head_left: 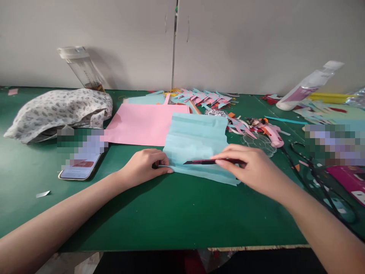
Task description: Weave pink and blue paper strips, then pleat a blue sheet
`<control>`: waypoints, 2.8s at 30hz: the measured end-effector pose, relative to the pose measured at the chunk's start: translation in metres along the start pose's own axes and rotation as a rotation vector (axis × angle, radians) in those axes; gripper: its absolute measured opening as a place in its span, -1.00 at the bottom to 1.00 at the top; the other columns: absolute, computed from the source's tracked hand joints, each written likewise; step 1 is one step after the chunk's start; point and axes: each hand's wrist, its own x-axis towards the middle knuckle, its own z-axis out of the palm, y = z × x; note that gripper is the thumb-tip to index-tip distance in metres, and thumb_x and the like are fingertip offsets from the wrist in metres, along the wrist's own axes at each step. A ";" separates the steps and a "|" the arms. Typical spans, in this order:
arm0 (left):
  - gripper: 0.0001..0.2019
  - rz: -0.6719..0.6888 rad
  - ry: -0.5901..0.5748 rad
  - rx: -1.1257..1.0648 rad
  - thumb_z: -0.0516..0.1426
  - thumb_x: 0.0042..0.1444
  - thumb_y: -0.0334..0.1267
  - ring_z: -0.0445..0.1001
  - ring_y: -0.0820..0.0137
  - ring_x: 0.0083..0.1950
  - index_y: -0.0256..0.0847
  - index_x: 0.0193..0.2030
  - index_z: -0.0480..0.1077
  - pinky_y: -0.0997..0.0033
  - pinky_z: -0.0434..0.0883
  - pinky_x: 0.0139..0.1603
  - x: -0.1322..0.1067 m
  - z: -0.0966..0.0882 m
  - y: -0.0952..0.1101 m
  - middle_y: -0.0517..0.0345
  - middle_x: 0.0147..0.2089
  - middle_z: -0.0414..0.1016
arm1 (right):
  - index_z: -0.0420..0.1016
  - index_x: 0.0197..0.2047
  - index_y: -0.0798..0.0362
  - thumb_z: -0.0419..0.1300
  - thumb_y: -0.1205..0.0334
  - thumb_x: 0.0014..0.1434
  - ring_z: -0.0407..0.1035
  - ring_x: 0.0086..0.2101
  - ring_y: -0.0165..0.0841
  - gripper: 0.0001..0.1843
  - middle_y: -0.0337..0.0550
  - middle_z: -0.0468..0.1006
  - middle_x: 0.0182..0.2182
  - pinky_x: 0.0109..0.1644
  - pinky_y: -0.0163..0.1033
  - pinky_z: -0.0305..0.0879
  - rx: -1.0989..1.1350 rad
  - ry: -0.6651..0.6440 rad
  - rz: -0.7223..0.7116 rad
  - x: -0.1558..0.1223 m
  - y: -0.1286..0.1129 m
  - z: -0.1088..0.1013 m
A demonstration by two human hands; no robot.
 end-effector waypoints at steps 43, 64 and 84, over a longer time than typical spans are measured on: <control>-0.78 -0.025 -0.018 -0.001 0.14 0.06 -0.06 0.31 0.54 -0.42 -0.18 -0.40 0.38 0.55 0.20 -0.45 0.000 0.000 -0.002 0.28 -0.42 0.39 | 0.56 -0.24 -0.09 0.07 0.08 0.19 0.26 -0.50 -0.42 -0.75 -0.20 0.48 -0.35 -0.46 -0.27 0.13 0.069 -0.004 0.017 0.002 -0.004 0.018; -0.78 -0.038 -0.023 0.000 0.15 0.06 -0.06 0.32 0.53 -0.41 -0.17 -0.40 0.37 0.54 0.21 -0.43 -0.002 0.000 -0.001 0.28 -0.41 0.39 | 0.59 -0.27 -0.14 0.12 -0.01 0.12 0.35 -0.43 -0.35 -0.74 -0.16 0.50 -0.37 -0.42 -0.25 0.20 0.035 -0.393 0.169 -0.011 0.038 -0.025; -0.78 -0.007 -0.014 0.010 0.14 0.08 -0.06 0.32 0.51 -0.40 -0.18 -0.39 0.36 0.53 0.21 -0.43 -0.002 0.001 -0.002 0.27 -0.41 0.38 | 0.56 -0.21 -0.09 0.04 0.15 0.21 0.24 -0.52 -0.46 -0.75 -0.21 0.48 -0.34 -0.48 -0.28 0.14 0.089 -0.069 0.032 0.008 -0.011 0.037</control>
